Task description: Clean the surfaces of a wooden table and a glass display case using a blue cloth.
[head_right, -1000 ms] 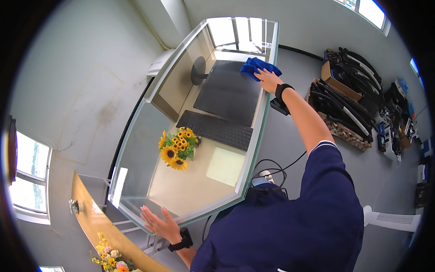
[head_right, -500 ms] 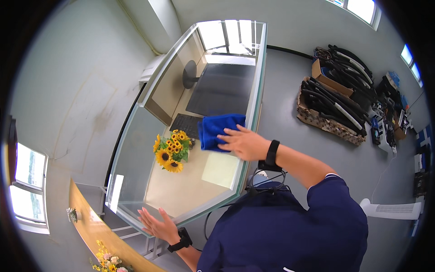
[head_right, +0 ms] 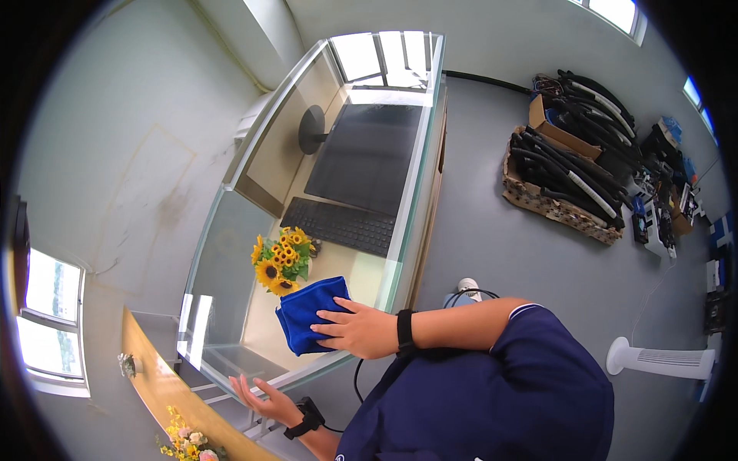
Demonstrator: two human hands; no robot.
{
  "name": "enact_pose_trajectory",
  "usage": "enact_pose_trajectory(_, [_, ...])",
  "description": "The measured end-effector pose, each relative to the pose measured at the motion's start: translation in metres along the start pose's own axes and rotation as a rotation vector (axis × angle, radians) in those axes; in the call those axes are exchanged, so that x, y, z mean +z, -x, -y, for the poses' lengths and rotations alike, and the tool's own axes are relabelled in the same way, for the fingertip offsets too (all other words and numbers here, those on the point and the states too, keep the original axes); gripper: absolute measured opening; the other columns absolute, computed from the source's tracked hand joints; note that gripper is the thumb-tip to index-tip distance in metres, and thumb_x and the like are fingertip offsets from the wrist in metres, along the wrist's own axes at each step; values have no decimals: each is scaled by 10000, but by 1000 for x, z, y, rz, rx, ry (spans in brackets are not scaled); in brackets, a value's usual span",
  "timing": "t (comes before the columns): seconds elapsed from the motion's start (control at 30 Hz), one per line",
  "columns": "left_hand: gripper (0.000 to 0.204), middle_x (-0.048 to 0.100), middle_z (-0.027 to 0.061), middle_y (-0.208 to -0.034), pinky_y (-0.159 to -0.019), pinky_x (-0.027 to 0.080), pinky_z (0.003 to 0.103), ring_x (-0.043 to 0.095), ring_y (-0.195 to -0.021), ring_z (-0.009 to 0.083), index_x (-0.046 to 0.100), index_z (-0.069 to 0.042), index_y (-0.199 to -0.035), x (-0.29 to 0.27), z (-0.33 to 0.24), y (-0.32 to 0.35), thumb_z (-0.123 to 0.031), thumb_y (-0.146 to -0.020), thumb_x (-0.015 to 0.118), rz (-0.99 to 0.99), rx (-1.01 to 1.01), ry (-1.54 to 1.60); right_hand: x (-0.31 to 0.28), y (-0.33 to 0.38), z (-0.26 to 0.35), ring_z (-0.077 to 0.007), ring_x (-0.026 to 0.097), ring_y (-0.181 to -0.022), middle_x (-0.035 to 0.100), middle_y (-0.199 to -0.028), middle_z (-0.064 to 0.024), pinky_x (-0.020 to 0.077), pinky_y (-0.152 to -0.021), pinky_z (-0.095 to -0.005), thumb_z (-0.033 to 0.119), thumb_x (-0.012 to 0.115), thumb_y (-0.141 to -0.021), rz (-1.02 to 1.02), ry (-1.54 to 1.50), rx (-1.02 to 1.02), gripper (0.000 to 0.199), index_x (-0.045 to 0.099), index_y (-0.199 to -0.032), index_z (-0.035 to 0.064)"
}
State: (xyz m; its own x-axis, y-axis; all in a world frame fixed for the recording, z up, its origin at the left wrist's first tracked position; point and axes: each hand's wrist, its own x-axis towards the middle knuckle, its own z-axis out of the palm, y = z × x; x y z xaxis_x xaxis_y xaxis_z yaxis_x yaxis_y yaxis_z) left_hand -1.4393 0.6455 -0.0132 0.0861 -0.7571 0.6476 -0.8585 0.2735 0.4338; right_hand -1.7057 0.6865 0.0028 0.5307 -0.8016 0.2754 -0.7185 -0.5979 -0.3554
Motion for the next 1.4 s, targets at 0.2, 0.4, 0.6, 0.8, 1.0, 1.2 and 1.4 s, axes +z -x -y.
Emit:
enact_pose_trajectory(0.2, [273,453,194,-1240,-978,311,440,396,-1182,332,518,47,-1042,-12,-54,33,-169,-889,449,-15,-14,-64,-6,8,-18,-233,348,-1239,443,-1281,-41,204,-1007,-530,251,525,-804,-55,-34,-64,332,571,-1120,161])
enact_pose_trajectory(0.4, [281,442,196,-1254,-970,316,431,401,-1180,330,513,47,-1051,11,-128,53,-163,-871,465,9,-37,-40,-30,31,-86,-221,361,-1228,444,-1282,-38,215,-1020,-484,331,492,-846,-83,69,-43,336,566,-1119,150])
enact_pose_trajectory(0.6, [254,446,198,-1244,-977,307,423,403,-1174,332,505,38,-1058,73,-208,63,-102,-848,479,2,-3,-53,-82,63,-210,-239,350,-1237,430,-1298,-65,245,-1026,-433,293,444,-876,-179,185,157,350,545,-1149,100])
enact_pose_trajectory(0.8, [244,495,141,-1210,-951,303,446,436,-1144,308,530,-12,-1026,100,-214,60,-170,-844,497,-141,-160,-231,-122,83,-291,-241,319,-1254,392,-1329,-69,233,-1040,-420,305,403,-897,-135,159,241,376,509,-1199,106])
enact_pose_trajectory(1.0, [341,447,85,-1278,-1001,205,515,378,-1207,285,479,-87,-1142,107,-219,61,-238,-838,511,-10,-354,-550,-146,81,-318,-294,242,-1293,327,-1377,-55,155,-1042,-515,424,419,-876,-23,106,264,358,509,-1201,303])
enact_pose_trajectory(1.2, [390,415,50,-1311,-1021,169,518,341,-1240,252,449,-107,-1186,105,-225,56,-250,-831,526,81,-456,-614,-195,89,-372,-326,136,-1322,192,-1438,-50,102,-1029,-562,537,394,-844,240,208,367,506,344,-1312,352])
enact_pose_trajectory(1.4, [408,419,40,-1311,-1018,162,532,348,-1238,250,450,-118,-1193,103,-228,57,-241,-816,545,61,-529,-659,-249,96,-492,-354,69,-1329,123,-1452,-87,105,-1017,-575,549,354,-854,392,278,743,572,194,-1367,355])
